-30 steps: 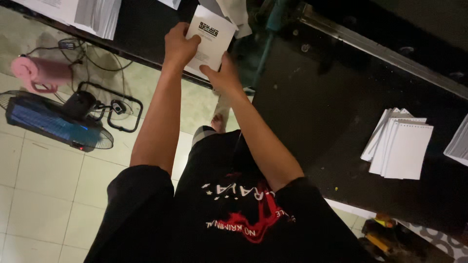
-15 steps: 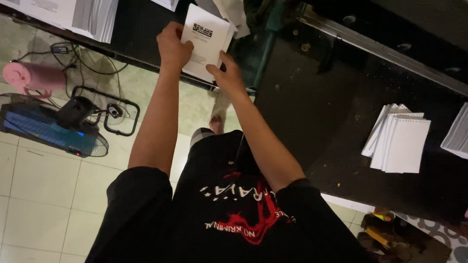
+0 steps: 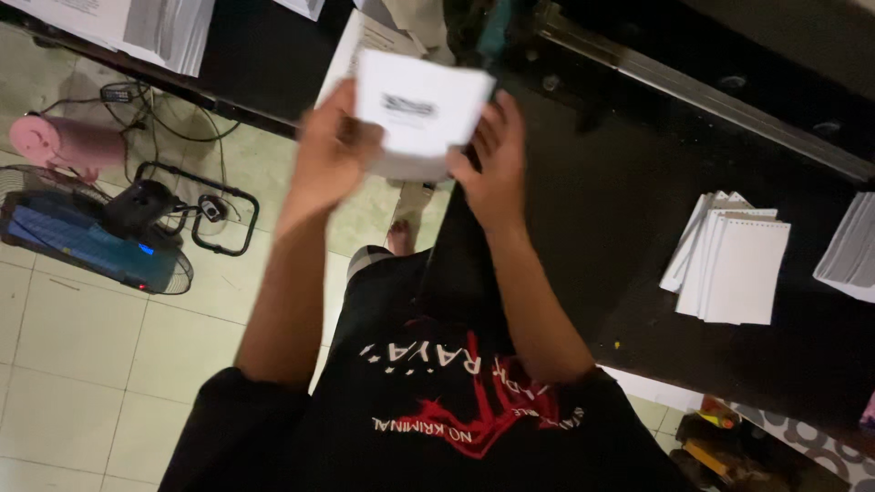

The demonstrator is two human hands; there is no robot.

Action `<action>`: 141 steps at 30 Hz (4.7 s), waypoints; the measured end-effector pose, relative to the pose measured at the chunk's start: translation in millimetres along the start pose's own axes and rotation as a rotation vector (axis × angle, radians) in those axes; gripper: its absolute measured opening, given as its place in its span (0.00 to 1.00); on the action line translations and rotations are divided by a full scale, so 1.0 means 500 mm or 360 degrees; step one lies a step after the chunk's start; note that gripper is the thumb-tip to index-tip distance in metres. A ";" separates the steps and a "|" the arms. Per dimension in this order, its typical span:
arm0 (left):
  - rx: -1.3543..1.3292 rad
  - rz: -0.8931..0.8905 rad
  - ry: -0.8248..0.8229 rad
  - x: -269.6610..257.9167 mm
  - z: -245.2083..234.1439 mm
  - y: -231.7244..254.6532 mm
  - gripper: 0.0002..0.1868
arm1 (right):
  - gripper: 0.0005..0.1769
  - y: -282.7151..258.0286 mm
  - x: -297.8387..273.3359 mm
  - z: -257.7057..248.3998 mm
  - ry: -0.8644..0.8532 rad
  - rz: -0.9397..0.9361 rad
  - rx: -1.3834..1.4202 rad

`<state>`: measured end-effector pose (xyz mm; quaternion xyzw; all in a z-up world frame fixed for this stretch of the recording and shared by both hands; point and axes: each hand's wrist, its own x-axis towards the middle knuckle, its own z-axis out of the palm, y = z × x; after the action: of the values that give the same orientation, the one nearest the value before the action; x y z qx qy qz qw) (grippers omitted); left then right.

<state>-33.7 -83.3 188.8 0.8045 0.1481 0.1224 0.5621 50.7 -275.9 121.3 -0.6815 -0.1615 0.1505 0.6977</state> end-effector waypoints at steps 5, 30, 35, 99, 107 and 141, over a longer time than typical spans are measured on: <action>-0.0886 0.0372 -0.0073 -0.037 0.261 0.012 0.15 | 0.36 0.065 -0.110 -0.229 0.0270 -0.0427 -0.0115; -0.0389 0.0412 -0.0065 -0.126 0.537 0.086 0.08 | 0.23 0.031 -0.249 -0.449 0.0202 -0.0276 -0.0507; -0.0819 0.0218 -0.0274 -0.101 0.539 0.153 0.05 | 0.34 0.003 -0.263 -0.476 0.0158 -0.0170 -0.0331; 0.0212 0.0633 0.0105 0.000 0.473 0.002 0.13 | 0.29 0.026 0.043 -0.473 0.0634 0.0490 -0.0007; -0.0429 0.0274 0.0159 -0.019 0.528 0.021 0.13 | 0.32 -0.007 -0.089 -0.486 0.0607 0.0225 0.0092; -0.1119 -0.0073 0.0201 -0.151 0.738 0.226 0.11 | 0.28 -0.100 -0.402 -0.862 -0.0039 -0.0594 -0.1880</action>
<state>41.9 -468.6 167.9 0.5492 0.1493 0.2027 0.7969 54.5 -752.6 158.8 -0.9111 -0.3420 -0.0812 0.2153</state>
